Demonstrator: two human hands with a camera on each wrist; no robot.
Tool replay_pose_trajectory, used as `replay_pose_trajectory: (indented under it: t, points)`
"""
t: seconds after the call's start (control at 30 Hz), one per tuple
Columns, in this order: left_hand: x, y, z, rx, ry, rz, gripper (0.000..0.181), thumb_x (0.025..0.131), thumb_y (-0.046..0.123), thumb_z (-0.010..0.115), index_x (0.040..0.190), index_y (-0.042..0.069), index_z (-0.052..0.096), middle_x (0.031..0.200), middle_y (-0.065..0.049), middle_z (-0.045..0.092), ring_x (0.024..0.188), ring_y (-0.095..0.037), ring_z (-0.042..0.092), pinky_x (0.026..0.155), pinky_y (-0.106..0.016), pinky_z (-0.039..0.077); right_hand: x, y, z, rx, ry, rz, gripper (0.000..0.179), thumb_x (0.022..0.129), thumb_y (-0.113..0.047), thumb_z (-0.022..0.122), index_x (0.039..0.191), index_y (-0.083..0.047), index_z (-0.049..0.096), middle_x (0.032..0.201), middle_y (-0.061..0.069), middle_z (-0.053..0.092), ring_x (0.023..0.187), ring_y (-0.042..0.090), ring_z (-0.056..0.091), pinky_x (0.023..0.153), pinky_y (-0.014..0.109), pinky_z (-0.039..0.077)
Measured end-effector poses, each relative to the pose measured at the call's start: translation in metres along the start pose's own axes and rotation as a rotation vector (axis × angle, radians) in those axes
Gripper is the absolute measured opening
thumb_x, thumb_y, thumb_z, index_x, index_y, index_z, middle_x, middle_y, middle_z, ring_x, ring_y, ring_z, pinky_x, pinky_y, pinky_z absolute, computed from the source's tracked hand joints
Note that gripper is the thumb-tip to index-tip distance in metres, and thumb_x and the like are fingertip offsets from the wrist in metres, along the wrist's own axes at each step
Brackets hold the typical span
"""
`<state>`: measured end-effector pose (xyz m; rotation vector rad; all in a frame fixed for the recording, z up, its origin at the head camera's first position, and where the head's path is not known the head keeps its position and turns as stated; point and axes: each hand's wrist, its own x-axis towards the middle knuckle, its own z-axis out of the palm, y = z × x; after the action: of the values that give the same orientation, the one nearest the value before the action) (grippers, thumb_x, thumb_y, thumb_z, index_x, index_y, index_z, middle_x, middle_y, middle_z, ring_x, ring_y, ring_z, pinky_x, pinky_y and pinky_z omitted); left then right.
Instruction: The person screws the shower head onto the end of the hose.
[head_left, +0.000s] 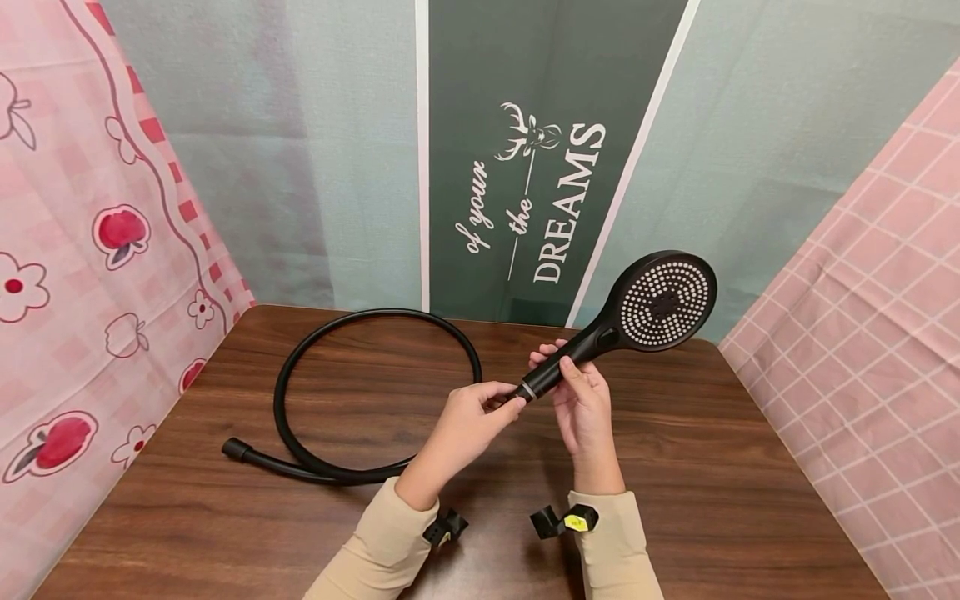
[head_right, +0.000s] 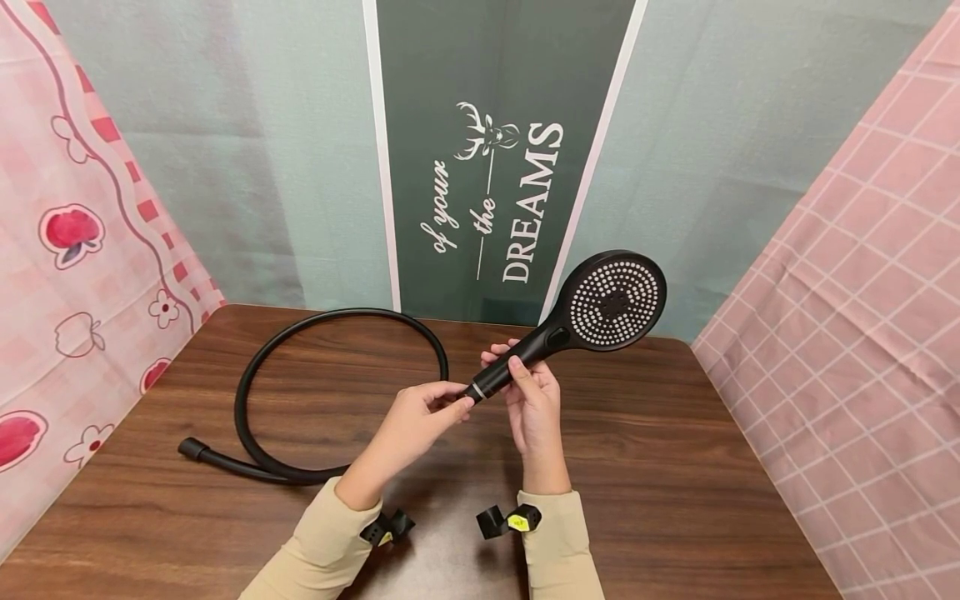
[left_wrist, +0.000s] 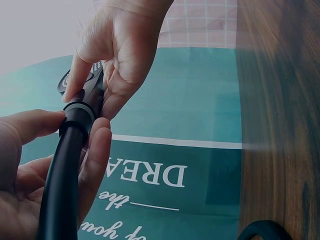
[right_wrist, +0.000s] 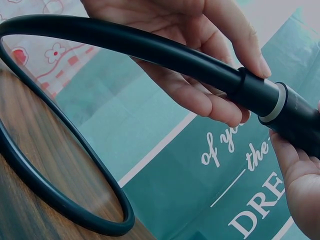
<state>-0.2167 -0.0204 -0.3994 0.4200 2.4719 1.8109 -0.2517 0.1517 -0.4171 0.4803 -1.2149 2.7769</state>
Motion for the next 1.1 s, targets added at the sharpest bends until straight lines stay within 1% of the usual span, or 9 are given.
replay_pose_trajectory:
  t: [0.1, 0.2, 0.33, 0.6, 0.83, 1.0, 1.1]
  points:
    - [-0.0001, 0.0003, 0.0003, 0.011, 0.005, 0.006, 0.026, 0.096, 0.024, 0.065, 0.114, 0.006, 0.072, 0.093, -0.006, 0.075, 0.080, -0.009, 0.066, 0.070, -0.022, 0.052, 0.0001, -0.0001, 0.0003, 0.002, -0.001, -0.001, 0.021, 0.104, -0.005, 0.045, 0.122, 0.003, 0.052, 0.107, 0.008, 0.074, 0.102, 0.017, 0.073, 0.097, 0.032, 0.053]
    - [-0.0001, 0.0005, 0.0006, 0.016, 0.007, 0.023, 0.026, 0.096, 0.023, 0.066, 0.114, 0.004, 0.072, 0.093, -0.008, 0.075, 0.080, -0.009, 0.067, 0.069, -0.022, 0.052, 0.0000, -0.0001, 0.0004, 0.004, -0.001, -0.002, 0.021, 0.104, -0.005, 0.045, 0.122, 0.003, 0.052, 0.107, 0.009, 0.074, 0.101, 0.017, 0.073, 0.096, 0.032, 0.053]
    - [-0.0004, 0.0011, 0.0006, 0.013, 0.008, 0.030, 0.027, 0.096, 0.023, 0.066, 0.114, 0.003, 0.072, 0.093, -0.011, 0.075, 0.080, -0.010, 0.068, 0.068, -0.021, 0.052, 0.0000, -0.0001, 0.0004, 0.005, 0.002, -0.002, 0.023, 0.104, -0.004, 0.046, 0.124, 0.006, 0.050, 0.107, 0.009, 0.074, 0.101, 0.018, 0.074, 0.096, 0.032, 0.053]
    - [-0.0013, 0.0023, 0.0007, 0.019, 0.013, 0.022, 0.024, 0.096, 0.022, 0.066, 0.114, 0.006, 0.072, 0.094, -0.010, 0.075, 0.080, -0.010, 0.067, 0.069, -0.021, 0.052, 0.0002, 0.0000, 0.0005, 0.005, 0.004, -0.005, 0.024, 0.104, -0.004, 0.046, 0.125, 0.007, 0.049, 0.106, 0.009, 0.073, 0.101, 0.018, 0.074, 0.096, 0.032, 0.054]
    - [-0.0012, 0.0019, 0.0011, 0.025, 0.021, 0.030, 0.024, 0.096, 0.022, 0.067, 0.113, 0.007, 0.073, 0.094, -0.006, 0.075, 0.080, -0.009, 0.066, 0.069, -0.021, 0.052, 0.0003, -0.0003, 0.0005, -0.001, 0.008, -0.002, 0.020, 0.104, -0.004, 0.046, 0.121, 0.002, 0.055, 0.106, 0.008, 0.074, 0.100, 0.018, 0.074, 0.096, 0.032, 0.054]
    - [-0.0009, 0.0025, 0.0007, 0.024, 0.026, 0.009, 0.027, 0.096, 0.025, 0.067, 0.115, 0.007, 0.072, 0.095, -0.006, 0.074, 0.080, -0.010, 0.065, 0.069, -0.023, 0.052, 0.0001, -0.0003, 0.0004, 0.004, 0.003, -0.002, 0.024, 0.104, -0.004, 0.046, 0.125, 0.007, 0.049, 0.107, 0.009, 0.074, 0.101, 0.018, 0.074, 0.097, 0.033, 0.053]
    - [-0.0012, 0.0031, 0.0002, 0.032, 0.024, 0.008, 0.028, 0.095, 0.026, 0.067, 0.116, 0.008, 0.072, 0.096, -0.006, 0.073, 0.081, -0.010, 0.064, 0.070, -0.024, 0.052, 0.0001, -0.0003, 0.0003, 0.009, 0.001, 0.000, 0.024, 0.104, -0.004, 0.045, 0.125, 0.007, 0.049, 0.107, 0.009, 0.074, 0.102, 0.018, 0.074, 0.097, 0.034, 0.053]
